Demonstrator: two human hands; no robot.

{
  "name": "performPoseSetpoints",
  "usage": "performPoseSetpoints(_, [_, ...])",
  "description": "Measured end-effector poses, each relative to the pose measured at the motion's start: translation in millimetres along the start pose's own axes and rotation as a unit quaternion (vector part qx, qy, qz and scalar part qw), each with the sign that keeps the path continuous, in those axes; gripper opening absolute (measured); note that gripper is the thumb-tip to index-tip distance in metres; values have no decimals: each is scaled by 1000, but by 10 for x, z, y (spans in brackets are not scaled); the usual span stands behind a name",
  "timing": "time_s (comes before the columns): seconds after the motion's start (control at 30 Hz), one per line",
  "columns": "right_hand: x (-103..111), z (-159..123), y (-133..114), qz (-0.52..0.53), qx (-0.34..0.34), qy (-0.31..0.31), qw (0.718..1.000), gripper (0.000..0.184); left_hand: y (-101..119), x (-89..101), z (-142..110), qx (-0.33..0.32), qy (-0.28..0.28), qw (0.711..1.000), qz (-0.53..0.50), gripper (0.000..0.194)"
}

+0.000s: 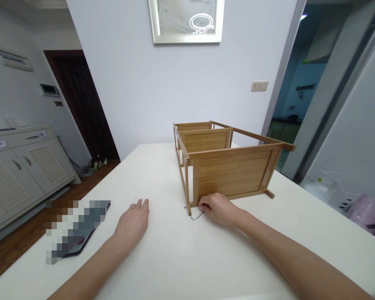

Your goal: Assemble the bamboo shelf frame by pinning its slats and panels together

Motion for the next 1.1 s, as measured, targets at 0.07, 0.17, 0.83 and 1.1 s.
performPoseSetpoints(0.07, [-2, 1, 6, -1, 0, -2, 1000, 21, 15, -59, 6, 2, -3, 1000, -2, 41])
performPoseSetpoints(0.17, [-6, 3, 5, 2, 4, -5, 1000, 21, 47, -38, -5, 5, 6, 1000, 8, 40])
performPoseSetpoints(0.83, [-9, -50, -86, -123, 72, 79, 987, 18, 1000, 218, 169, -22, 48, 941, -335, 25])
performPoseSetpoints(1.1, [-23, -45, -106, -153, 38, 52, 986, 16, 972, 124, 211, -67, 44, 945, -318, 22])
Point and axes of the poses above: each hand's wrist, its own z-axis towards the middle knuckle, its own x-axis out of the back of the hand, y = z × x, the point moved 3 cm from there along z, towards the middle knuckle, and after that the axes turned 3 degrees about z, right-handed, at the moved point
